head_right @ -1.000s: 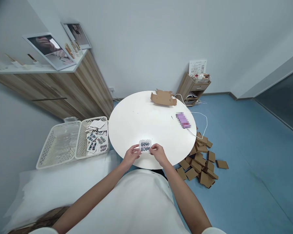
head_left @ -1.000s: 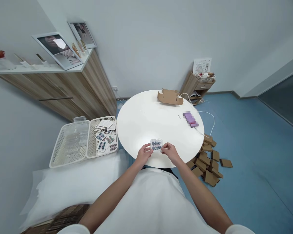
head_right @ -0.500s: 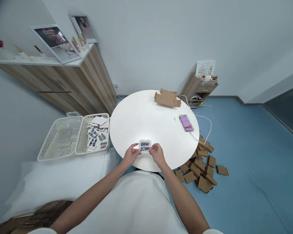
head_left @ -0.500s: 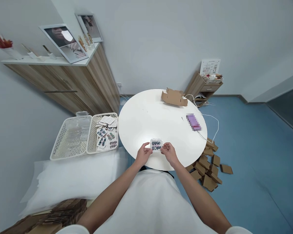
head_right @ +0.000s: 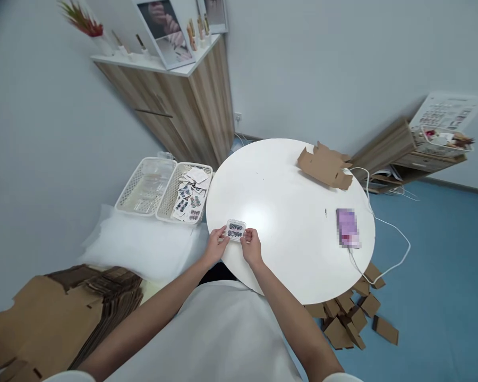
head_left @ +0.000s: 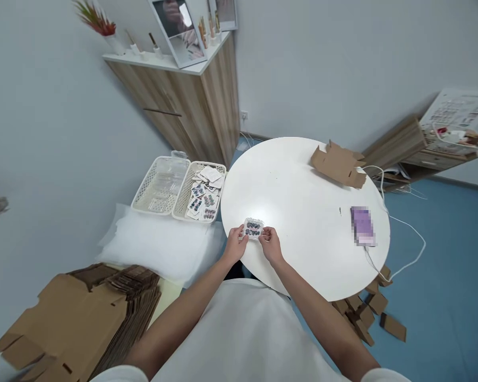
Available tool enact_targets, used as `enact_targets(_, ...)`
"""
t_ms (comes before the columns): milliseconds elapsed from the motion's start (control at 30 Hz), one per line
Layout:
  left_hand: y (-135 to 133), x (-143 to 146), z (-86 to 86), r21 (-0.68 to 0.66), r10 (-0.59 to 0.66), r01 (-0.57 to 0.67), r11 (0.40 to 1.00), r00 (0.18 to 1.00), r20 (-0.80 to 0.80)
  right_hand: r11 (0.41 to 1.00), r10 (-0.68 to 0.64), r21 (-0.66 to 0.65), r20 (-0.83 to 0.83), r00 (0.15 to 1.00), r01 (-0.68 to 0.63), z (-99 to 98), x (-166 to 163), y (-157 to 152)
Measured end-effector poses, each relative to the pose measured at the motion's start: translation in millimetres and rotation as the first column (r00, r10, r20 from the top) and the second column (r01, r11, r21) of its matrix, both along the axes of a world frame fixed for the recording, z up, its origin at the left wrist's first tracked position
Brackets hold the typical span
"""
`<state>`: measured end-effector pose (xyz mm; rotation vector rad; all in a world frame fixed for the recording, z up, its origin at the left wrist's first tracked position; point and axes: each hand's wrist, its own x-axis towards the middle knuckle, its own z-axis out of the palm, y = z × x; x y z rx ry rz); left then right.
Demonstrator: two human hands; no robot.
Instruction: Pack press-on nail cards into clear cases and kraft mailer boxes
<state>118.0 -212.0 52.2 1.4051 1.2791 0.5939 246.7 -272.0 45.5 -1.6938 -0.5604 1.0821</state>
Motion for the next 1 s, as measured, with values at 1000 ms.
enact_targets(1000, 109, -7, -41.7, -0.072, -0.069, 0.066, 0.995, 0.997, -0.045, 0.983, 0.008, -0.177, 0.255, 0.967, 0.039, -37.3, -30, 140)
